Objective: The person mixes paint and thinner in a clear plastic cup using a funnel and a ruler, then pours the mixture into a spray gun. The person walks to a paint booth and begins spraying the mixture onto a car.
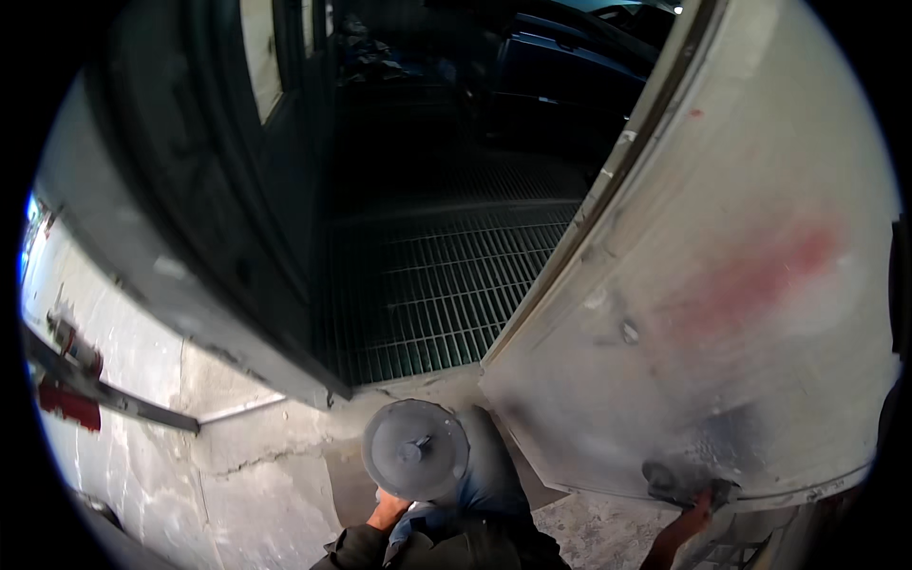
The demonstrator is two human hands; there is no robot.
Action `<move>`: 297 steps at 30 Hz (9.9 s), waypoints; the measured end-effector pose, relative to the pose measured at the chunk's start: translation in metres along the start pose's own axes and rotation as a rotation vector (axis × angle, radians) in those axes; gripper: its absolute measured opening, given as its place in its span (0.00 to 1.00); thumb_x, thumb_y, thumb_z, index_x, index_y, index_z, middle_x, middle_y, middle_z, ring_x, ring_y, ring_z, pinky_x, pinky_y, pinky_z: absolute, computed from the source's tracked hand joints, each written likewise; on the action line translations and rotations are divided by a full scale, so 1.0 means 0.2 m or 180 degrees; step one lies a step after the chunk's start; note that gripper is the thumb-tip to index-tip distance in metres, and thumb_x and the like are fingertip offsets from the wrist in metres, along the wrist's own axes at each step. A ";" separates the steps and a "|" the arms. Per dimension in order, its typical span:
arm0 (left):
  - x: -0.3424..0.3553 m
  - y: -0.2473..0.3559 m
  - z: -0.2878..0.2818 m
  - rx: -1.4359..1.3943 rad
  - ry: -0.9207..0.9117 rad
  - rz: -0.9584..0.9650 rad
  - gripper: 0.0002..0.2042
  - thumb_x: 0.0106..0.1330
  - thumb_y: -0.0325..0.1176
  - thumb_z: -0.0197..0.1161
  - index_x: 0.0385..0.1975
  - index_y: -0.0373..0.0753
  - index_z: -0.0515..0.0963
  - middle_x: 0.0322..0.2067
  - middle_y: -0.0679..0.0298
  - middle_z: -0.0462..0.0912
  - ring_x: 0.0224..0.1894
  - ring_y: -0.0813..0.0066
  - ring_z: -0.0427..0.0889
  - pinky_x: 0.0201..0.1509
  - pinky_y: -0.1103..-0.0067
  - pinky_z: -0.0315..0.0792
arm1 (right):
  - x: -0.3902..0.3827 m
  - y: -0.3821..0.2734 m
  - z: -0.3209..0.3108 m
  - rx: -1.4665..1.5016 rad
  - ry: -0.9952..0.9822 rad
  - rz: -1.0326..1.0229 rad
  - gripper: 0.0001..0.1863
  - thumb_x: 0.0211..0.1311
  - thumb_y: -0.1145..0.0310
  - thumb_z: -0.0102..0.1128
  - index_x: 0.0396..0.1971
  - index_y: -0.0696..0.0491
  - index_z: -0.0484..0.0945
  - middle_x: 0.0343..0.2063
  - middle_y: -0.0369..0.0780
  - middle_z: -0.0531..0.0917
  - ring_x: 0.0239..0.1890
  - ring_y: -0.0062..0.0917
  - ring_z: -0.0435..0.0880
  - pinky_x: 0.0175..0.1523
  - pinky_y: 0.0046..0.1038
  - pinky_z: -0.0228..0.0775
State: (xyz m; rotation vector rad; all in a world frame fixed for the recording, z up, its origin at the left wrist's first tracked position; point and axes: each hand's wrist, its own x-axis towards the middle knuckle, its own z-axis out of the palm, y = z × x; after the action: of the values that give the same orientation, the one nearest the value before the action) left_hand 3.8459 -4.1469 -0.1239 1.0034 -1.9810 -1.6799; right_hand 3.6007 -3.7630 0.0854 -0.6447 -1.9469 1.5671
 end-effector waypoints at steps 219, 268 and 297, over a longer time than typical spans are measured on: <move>9.81 3.33 -2.08 -0.0100 -0.0393 0.2271 0.25 0.49 0.36 0.69 0.44 0.30 0.68 0.59 0.43 0.58 0.61 0.44 0.60 0.64 0.58 0.59 | -2.24 -2.76 10.52 -0.0174 -0.5440 -0.2017 0.24 0.64 0.58 0.52 0.56 0.56 0.68 0.54 0.43 0.71 0.56 0.33 0.68 0.59 0.37 0.57; 16.02 4.30 -0.95 0.1420 -0.2700 0.1804 0.16 0.59 0.26 0.61 0.48 0.35 0.72 0.41 0.55 0.78 0.35 0.67 0.81 0.41 0.75 0.76 | -0.62 -3.13 15.32 0.0058 -0.0085 -0.0196 0.11 0.52 0.77 0.66 0.37 0.58 0.78 0.34 0.35 0.82 0.38 0.21 0.78 0.45 0.25 0.69; 17.54 5.33 2.89 0.1926 -0.3978 0.1755 0.17 0.61 0.33 0.61 0.48 0.36 0.71 0.42 0.54 0.79 0.41 0.56 0.80 0.46 0.67 0.73 | 2.86 -3.06 16.57 -0.0044 0.1032 0.0419 0.09 0.58 0.72 0.61 0.21 0.56 0.74 0.13 0.32 0.73 0.13 0.14 0.69 0.19 0.21 0.57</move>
State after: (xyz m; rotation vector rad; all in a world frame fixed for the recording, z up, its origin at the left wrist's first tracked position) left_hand 0.7501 -6.1739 0.1571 -0.7472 -3.1770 -1.4654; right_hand 0.9090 -5.8672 0.2030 -0.9841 -1.7033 1.4223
